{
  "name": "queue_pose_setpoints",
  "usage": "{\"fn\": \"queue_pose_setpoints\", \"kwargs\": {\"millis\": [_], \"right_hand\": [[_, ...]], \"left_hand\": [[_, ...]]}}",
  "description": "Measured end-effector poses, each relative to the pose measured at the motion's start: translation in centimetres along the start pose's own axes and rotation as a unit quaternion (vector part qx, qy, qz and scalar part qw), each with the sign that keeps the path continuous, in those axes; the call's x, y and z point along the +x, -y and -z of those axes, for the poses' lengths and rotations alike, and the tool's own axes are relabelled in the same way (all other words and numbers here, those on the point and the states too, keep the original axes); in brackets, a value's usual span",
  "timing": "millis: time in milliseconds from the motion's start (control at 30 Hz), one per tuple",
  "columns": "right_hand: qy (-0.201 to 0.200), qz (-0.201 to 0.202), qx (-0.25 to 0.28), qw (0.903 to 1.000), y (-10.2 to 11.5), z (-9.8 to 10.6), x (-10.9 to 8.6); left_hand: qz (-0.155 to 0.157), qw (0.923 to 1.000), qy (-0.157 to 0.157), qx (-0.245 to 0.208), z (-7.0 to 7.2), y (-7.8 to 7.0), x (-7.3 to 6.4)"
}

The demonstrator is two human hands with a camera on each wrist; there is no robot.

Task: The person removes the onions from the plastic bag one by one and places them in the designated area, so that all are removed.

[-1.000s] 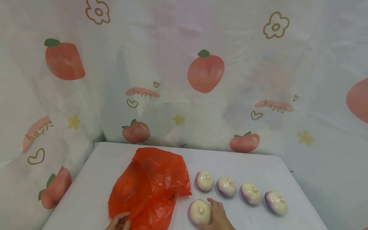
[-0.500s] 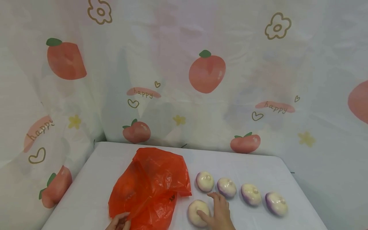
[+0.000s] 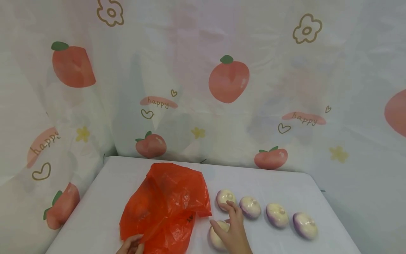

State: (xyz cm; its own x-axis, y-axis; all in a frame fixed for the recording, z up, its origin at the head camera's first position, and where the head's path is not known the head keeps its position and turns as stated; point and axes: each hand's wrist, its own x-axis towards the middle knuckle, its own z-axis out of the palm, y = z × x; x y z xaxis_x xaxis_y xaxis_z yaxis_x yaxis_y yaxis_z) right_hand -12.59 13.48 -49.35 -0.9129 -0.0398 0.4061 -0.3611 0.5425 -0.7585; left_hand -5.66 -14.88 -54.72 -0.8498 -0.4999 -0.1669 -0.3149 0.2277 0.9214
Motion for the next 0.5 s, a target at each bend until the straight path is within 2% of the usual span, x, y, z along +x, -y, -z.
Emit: {"fn": "queue_pose_setpoints", "kwargs": {"millis": [67, 133, 267, 400, 500], "right_hand": [[-0.002, -0.005, 0.012, 0.9999, 0.6, -0.1, 0.3], [0.016, -0.015, 0.029, 0.9994, 1.1, -0.2, 0.7], [0.106, -0.032, 0.067, 0.9916, 1.9, -0.6, 1.1], [0.196, -0.016, 0.090, 0.9763, 2.9, -1.6, 1.0], [0.236, -0.003, 0.096, 0.9671, 3.6, -2.3, 0.7]], "left_hand": [[0.005, 1.0000, -0.001, -0.007, 0.0, 0.0, 0.1], [0.010, 0.9999, -0.004, -0.012, 0.0, 0.0, 0.1], [0.007, 0.9999, -0.004, -0.010, 0.2, 0.0, 0.1], [0.001, 0.9999, 0.002, -0.012, 0.3, 0.1, 0.3], [-0.002, 0.9998, 0.001, -0.019, 0.3, 0.1, 0.3]]}}
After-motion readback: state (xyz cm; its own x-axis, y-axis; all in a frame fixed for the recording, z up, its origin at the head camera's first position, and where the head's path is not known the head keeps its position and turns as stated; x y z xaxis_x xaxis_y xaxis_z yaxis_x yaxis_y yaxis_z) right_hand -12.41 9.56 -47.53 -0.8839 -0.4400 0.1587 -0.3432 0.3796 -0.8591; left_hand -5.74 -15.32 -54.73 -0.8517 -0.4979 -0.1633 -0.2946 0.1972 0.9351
